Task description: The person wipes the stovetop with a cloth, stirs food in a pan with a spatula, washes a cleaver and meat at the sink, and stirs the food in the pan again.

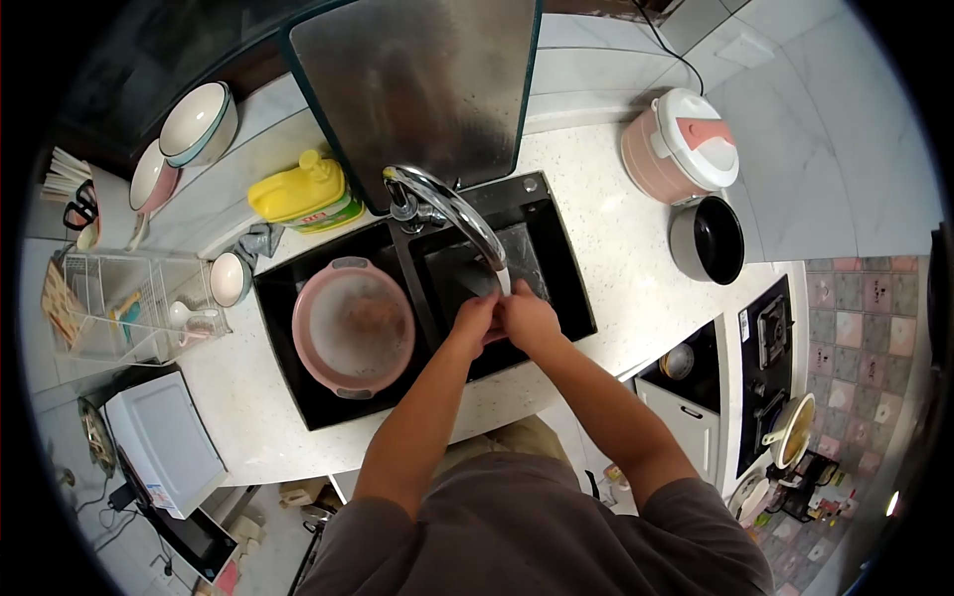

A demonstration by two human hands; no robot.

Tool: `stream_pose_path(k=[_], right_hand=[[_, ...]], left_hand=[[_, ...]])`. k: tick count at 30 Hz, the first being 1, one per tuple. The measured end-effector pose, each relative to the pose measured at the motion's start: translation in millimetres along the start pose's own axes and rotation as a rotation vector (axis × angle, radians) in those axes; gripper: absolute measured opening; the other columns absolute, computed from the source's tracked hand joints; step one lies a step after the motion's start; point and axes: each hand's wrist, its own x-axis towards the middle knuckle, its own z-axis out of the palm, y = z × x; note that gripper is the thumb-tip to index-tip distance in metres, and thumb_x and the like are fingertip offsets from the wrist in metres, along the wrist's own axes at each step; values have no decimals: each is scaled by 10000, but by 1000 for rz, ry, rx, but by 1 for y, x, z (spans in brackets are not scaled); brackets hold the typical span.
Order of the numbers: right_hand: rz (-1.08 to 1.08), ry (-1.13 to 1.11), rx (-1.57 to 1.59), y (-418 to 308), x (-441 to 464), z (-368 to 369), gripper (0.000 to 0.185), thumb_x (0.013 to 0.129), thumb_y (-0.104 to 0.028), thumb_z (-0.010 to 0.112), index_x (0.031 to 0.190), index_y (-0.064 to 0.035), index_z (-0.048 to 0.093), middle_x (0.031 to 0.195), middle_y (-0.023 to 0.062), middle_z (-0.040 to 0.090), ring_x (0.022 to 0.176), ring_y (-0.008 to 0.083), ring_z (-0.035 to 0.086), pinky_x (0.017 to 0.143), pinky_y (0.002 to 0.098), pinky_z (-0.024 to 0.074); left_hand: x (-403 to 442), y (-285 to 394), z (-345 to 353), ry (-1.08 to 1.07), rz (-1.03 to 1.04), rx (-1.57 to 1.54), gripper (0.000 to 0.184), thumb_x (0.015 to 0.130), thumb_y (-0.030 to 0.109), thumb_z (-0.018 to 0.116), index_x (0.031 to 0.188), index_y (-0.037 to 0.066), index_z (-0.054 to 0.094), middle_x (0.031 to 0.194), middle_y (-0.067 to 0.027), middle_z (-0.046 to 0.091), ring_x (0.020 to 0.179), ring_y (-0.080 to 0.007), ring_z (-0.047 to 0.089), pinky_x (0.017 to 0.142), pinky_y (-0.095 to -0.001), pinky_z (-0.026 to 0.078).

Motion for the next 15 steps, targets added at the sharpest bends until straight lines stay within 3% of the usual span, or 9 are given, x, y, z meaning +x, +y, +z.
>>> stream_pose_path(k=[4,6,9,13,15], right_hand=[[94,0,-74,4,3,4,185,876,-171,551,1021,-152,665,1046,140,576,861,350,650,727,459,541],[-158,-51,-218,-1,-23,-30,259,831,-118,584,1080,-152,649,1094,121,572,873,332,651,734,444,543],[-156,-57,-181,7,-56,-57,324,775,-66,625,1091,-134,646,1135,96,564,890,320,650,743,422,546],[-188,-20,-130,23,-87,-88,372,746,-38,647,1107,-128,633,1144,80,562,904,309,646,748,416,543],[-85,-42,-74,23,-91,-99,399,718,-31,679,1102,-118,619,1157,81,555,924,313,641,760,423,540]], left_hand=[[32,-24,-7,33,-30,-198,309,987,338,517,981,48,623,878,-65,654,806,-216,659,742,-372,568],[36,-31,-5,53,-66,-324,236,989,238,518,1123,67,609,1008,-58,654,903,-208,635,799,-354,541],[28,-28,5,128,-93,-411,216,970,190,546,1138,65,599,1042,-67,645,937,-213,626,822,-360,542],[25,-23,4,81,-67,-390,222,974,192,543,1154,69,589,1069,-70,635,978,-222,620,853,-376,544],[19,-20,8,86,-27,-293,234,978,216,546,1143,52,578,1039,-96,645,944,-245,646,786,-376,570]])
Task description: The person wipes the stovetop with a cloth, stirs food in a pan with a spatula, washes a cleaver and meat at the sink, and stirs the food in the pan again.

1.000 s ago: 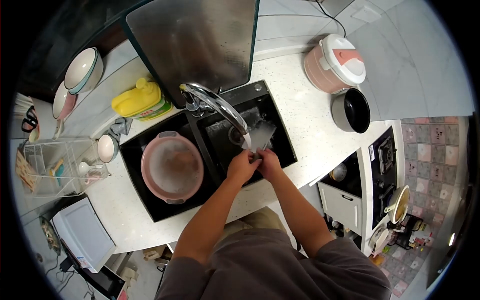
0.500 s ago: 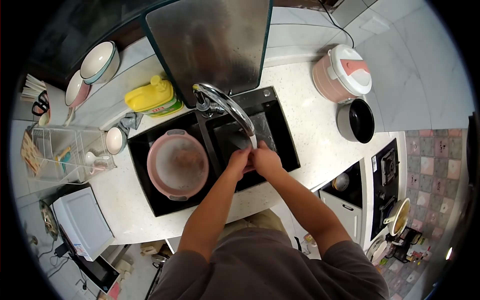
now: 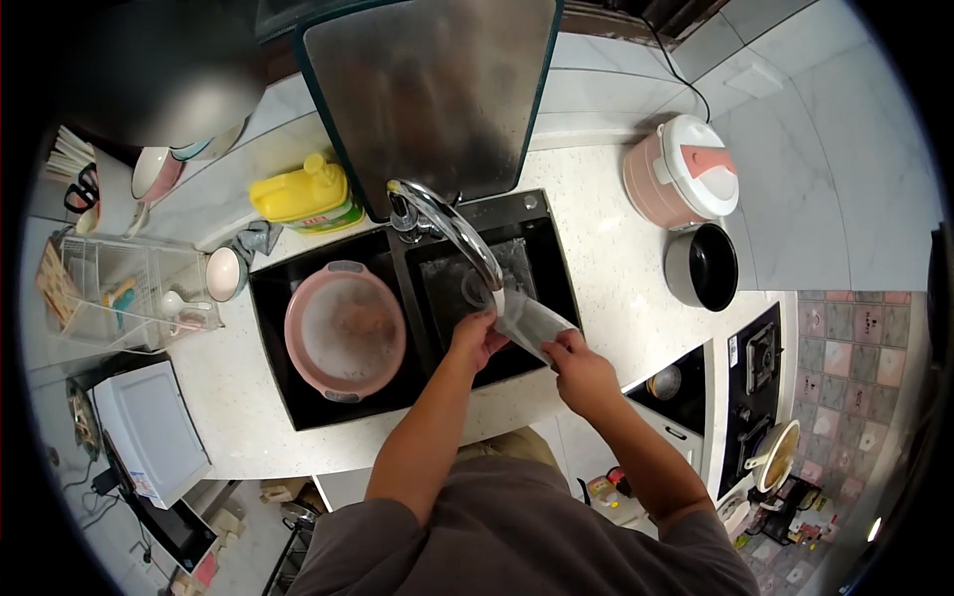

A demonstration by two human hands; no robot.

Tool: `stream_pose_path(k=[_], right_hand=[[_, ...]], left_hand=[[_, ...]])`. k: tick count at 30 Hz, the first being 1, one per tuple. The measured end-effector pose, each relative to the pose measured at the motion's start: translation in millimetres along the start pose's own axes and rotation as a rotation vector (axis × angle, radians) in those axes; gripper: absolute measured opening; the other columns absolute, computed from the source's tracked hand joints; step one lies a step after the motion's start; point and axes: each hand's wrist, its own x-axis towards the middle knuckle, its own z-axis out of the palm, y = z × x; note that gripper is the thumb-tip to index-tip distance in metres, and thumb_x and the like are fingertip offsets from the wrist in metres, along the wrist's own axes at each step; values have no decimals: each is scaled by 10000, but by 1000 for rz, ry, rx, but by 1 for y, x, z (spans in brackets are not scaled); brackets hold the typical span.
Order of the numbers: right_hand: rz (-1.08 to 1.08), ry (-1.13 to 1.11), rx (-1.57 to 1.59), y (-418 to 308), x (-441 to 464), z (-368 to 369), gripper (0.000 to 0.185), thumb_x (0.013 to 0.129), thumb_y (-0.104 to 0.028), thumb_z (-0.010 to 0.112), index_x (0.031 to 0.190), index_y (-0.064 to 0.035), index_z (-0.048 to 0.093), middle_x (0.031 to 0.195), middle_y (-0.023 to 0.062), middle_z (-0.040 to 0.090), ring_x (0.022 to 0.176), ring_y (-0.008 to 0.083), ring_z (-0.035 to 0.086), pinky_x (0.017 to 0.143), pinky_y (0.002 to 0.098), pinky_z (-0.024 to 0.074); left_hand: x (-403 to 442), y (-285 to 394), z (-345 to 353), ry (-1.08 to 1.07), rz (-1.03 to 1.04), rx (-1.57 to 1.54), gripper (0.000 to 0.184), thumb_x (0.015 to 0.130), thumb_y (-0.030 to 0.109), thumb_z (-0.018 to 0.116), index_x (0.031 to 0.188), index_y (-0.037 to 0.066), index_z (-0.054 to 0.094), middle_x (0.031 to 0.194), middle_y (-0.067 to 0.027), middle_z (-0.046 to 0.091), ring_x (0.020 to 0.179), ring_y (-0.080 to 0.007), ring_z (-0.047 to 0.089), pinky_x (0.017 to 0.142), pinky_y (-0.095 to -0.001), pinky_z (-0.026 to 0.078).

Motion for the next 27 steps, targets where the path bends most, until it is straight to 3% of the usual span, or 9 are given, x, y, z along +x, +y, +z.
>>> stream_pose_path(k=[6,8,10,16,19,21,22,24,27], right_hand=[[86,-139,151,47,55,26,346,747,-259,787,1005,-99,622,966,109,624,899,328,638,747,445,517],[-133,-54,405,53,83,61,276,765,-241,778,939,-70,649,917,118,641,866,322,641,725,417,515],[-25,96,900,26,105,94,174,863,-193,728,911,-45,651,774,34,633,652,144,583,642,277,489],[285,-338,1670,-21,151,121,98,925,-198,628,930,-104,656,707,6,589,624,94,557,556,234,433],[244,-494,1962,-12,160,136,126,942,-204,576,928,-96,639,701,43,610,612,201,596,554,304,473],[-165,557,494,-14,150,126,128,928,-220,578,923,-99,621,725,108,626,680,348,618,635,406,510],[189,279,671,-15,142,103,138,902,-226,600,965,-104,618,875,154,655,841,417,619,758,470,505],[-43,280,358,16,118,78,283,902,-309,617,1086,-94,620,1046,114,649,1030,347,593,858,469,480],[112,95,292,55,86,52,352,889,-364,649,1120,-99,620,1061,127,656,1034,331,610,863,461,487]], left_hand=[[-54,27,-23,191,209,-40,288,961,142,582,1204,37,468,1160,-95,573,1005,-264,622,858,-408,557],[-69,34,-42,230,292,-33,249,966,118,574,1176,52,457,1165,-81,560,977,-270,631,847,-410,562],[-98,42,-49,309,515,41,188,967,76,555,1124,76,453,1111,-84,579,937,-249,652,775,-395,588],[-123,40,-74,407,577,-11,170,974,85,547,1113,99,449,1109,-73,576,895,-247,661,758,-391,595],[-120,32,-63,382,565,-58,175,971,92,554,1111,92,449,1097,-81,575,896,-252,656,760,-394,597],[-111,25,-50,347,542,-80,158,963,75,554,1088,76,456,1068,-83,580,899,-239,651,760,-401,596],[-102,22,-43,333,523,-89,172,963,91,565,1098,72,460,1066,-92,578,906,-244,645,772,-407,592],[-84,19,-36,311,496,-111,188,962,107,576,1107,68,463,1065,-101,576,913,-248,640,785,-414,588],[-51,18,-34,159,397,-198,229,972,174,591,1131,44,490,1070,-115,579,915,-263,633,824,-436,569]])
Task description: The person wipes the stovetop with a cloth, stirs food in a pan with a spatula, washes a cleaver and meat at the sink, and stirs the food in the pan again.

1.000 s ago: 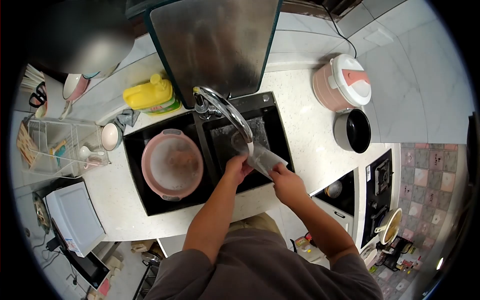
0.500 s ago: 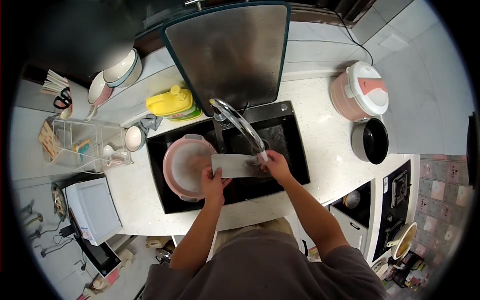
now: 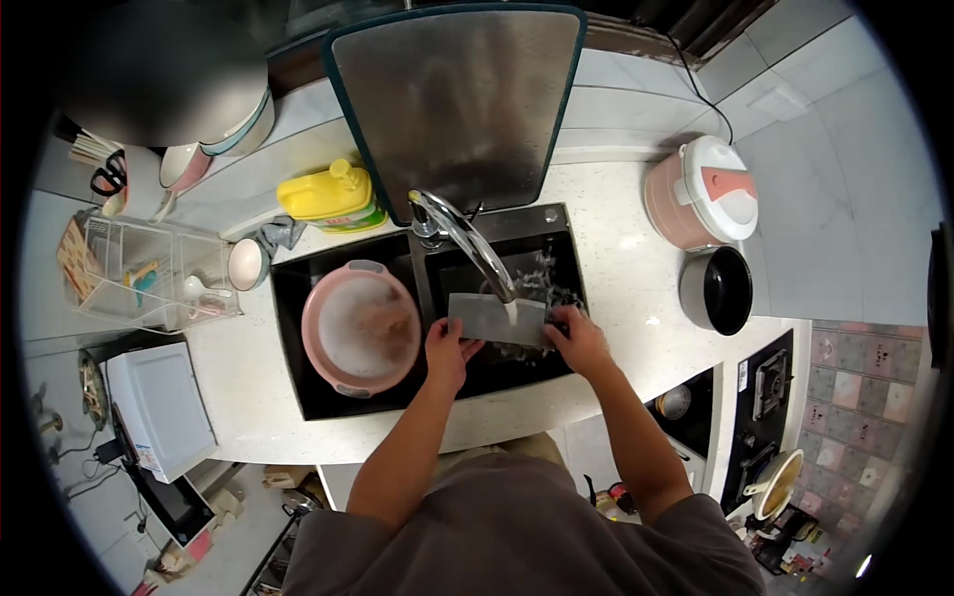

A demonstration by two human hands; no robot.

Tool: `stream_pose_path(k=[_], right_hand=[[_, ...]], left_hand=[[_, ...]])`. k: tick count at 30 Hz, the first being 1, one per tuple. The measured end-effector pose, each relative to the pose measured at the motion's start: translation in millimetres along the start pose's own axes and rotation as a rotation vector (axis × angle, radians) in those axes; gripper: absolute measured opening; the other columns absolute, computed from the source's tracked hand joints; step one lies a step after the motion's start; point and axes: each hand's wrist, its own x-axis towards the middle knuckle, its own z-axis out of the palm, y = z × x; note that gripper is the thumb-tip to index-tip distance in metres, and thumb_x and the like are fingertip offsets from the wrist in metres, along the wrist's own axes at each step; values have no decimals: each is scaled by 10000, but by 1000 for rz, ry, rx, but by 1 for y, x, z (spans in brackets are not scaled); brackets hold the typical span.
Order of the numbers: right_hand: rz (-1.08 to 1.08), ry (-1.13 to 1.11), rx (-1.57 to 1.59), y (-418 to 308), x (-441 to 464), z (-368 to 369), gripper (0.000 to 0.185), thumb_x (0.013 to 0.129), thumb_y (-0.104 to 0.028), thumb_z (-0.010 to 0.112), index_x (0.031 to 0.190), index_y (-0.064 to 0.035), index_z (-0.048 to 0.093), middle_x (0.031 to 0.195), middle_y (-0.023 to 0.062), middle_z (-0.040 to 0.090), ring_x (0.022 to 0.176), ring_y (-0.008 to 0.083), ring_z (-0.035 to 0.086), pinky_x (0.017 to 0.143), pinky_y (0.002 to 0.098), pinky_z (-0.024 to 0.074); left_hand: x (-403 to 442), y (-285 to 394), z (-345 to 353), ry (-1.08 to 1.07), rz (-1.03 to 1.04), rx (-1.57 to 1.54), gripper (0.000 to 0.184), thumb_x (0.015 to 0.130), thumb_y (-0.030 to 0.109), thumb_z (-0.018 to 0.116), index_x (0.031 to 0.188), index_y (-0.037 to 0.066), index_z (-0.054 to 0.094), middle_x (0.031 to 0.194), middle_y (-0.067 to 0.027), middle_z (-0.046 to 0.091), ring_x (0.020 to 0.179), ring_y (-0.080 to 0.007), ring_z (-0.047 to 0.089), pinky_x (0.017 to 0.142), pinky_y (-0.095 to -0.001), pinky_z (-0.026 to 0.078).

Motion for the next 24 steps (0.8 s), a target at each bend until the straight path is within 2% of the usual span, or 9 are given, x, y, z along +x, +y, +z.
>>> stream_pose_path(k=[3,7,12,13,14,15,17,22,24], right_hand=[[80,-329,-46,-9,-22,-41,381,870,-361,673,1151,-111,611,1056,124,657,1026,324,621,850,459,498],[-111,-316,-400,-23,-42,-59,381,870,-298,673,1203,-142,574,1113,108,663,964,336,651,785,459,523],[-126,-321,-441,-42,-50,-90,340,936,-289,589,1224,-114,545,947,128,694,766,294,685,663,413,548],[150,-422,-86,-41,-45,-96,321,973,-308,529,1221,-105,542,896,125,689,679,267,671,592,382,534],[421,-509,275,-40,-43,-100,319,1010,-327,468,1217,-96,538,844,121,685,592,239,657,521,350,520],[420,-509,273,-32,-42,-92,319,1010,-327,468,1217,-96,538,844,121,685,592,239,657,521,350,520],[599,-541,777,-2,-40,-63,345,1051,-336,373,1205,-72,534,788,91,644,499,178,584,437,280,448],[684,-533,1050,-19,-35,-20,301,1033,-337,451,1173,-77,511,796,93,614,467,157,511,423,265,380],[645,-615,1172,-14,-35,-22,298,1016,-314,500,1175,-63,497,806,84,601,472,151,509,425,268,378]], left_hand=[[30,-25,-1,44,-124,34,264,974,184,593,1171,38,495,1082,-122,585,929,-265,635,824,-429,571],[52,-56,6,111,-210,30,301,974,249,598,1173,34,531,1058,-108,607,905,-274,654,747,-400,586],[42,-61,46,-12,-287,198,263,991,268,545,1119,38,559,913,-88,632,777,-241,656,642,-350,575],[42,-63,50,-58,-279,383,264,994,274,529,1121,45,567,880,-87,642,735,-234,656,615,-329,566],[51,-77,45,-121,-88,555,357,944,394,618,1019,45,603,852,-75,649,657,-257,638,624,-329,533],[53,-76,45,-120,-87,553,357,944,394,618,1019,45,603,852,-75,649,657,-257,638,624,-329,533],[60,-66,47,-141,685,1000,295,922,320,658,926,30,606,806,-72,637,703,-259,648,628,-345,504],[95,5,59,-215,757,1166,88,887,67,647,911,14,581,772,-125,612,744,-253,628,678,-322,478],[92,31,74,-361,1002,1158,93,882,8,588,971,21,566,830,-118,615,773,-244,625,696,-320,483]])
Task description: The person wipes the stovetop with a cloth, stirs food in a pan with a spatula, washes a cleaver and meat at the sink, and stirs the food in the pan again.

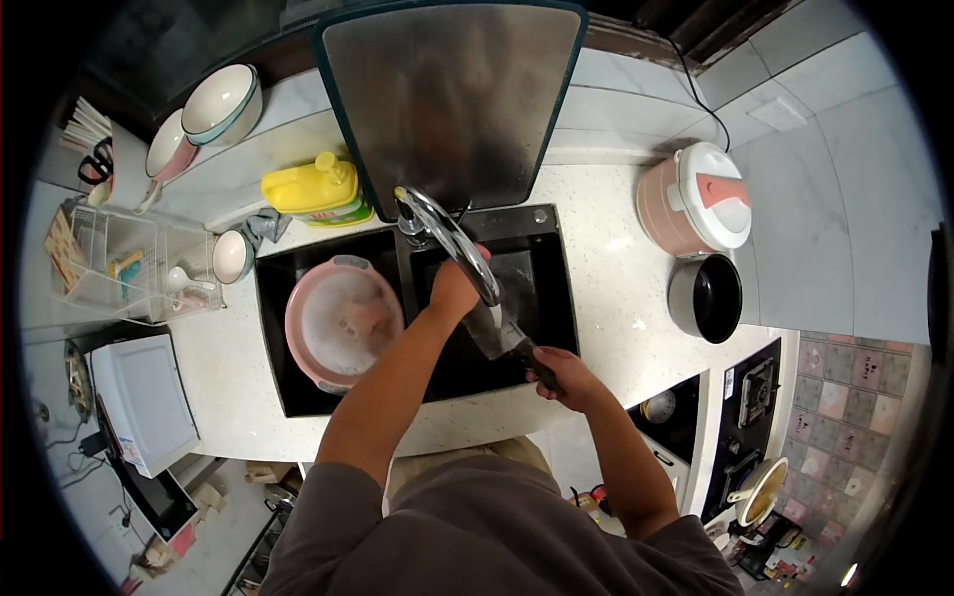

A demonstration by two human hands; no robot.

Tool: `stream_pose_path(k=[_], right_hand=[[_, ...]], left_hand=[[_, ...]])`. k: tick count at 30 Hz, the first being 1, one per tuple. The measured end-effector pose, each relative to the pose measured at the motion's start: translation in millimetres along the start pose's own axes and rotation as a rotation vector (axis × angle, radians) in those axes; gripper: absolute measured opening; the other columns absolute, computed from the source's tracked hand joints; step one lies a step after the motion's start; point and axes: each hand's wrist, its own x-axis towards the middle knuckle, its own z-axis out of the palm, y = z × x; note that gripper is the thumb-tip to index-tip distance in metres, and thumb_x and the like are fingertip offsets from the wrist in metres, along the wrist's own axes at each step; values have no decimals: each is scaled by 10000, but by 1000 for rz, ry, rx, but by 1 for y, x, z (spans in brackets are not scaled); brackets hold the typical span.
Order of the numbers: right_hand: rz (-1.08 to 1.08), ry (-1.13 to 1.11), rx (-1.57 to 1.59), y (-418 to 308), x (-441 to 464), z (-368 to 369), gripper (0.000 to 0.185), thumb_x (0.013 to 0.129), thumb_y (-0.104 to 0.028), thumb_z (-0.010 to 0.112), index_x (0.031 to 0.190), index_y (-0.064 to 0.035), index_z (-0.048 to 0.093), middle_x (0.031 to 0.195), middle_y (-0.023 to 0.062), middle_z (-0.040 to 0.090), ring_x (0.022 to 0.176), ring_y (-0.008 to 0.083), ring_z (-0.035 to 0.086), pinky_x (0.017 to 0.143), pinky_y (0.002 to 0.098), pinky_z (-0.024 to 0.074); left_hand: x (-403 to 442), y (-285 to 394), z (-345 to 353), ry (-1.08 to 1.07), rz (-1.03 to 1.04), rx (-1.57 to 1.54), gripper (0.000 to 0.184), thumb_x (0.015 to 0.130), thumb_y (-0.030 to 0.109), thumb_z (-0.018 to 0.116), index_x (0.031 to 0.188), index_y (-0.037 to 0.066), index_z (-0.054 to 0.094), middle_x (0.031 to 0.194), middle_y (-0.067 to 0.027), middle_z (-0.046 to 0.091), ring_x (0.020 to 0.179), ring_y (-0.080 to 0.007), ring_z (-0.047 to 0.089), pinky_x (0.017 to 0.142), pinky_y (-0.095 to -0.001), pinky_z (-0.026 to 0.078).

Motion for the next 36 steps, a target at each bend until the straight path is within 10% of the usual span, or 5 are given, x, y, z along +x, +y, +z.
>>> stream_pose_path(k=[6,11,24,29,36], right_hand=[[-203,265,-857,-53,-93,-2,341,984,-265,530,1253,-57,551,823,88,663,678,178,644,578,308,494],[-351,449,-1326,-66,-100,-27,334,964,-278,561,1221,-69,601,788,116,663,749,233,650,710,331,506],[-220,111,-396,-26,-26,-57,355,1038,-361,425,1224,-69,502,746,54,587,522,126,493,456,285,402],[-100,127,110,27,32,11,230,1041,-320,408,1100,-121,508,746,59,575,488,149,488,428,287,368],[-202,135,-22,22,7,22,270,1038,-335,418,1162,-109,498,749,59,576,493,142,494,431,277,370]], left_hand=[[25,-38,-7,138,-5,2,549,895,-2,530,1412,37,347,1190,-126,533,802,-199,587,631,-316,511],[31,-53,-23,75,-126,-278,492,912,5,513,1378,43,361,1081,-96,546,605,-152,541,534,-303,491],[31,-3,-37,143,153,107,396,835,-47,556,1220,42,552,1144,-143,570,707,-186,609,649,-309,505],[30,3,-47,33,147,224,396,809,-15,564,1201,39,574,1257,-178,573,1125,-352,575,929,-363,475],[31,0,-50,-99,175,266,411,804,35,562,1210,97,564,1247,-123,583,1151,-342,545,984,-392,449]])
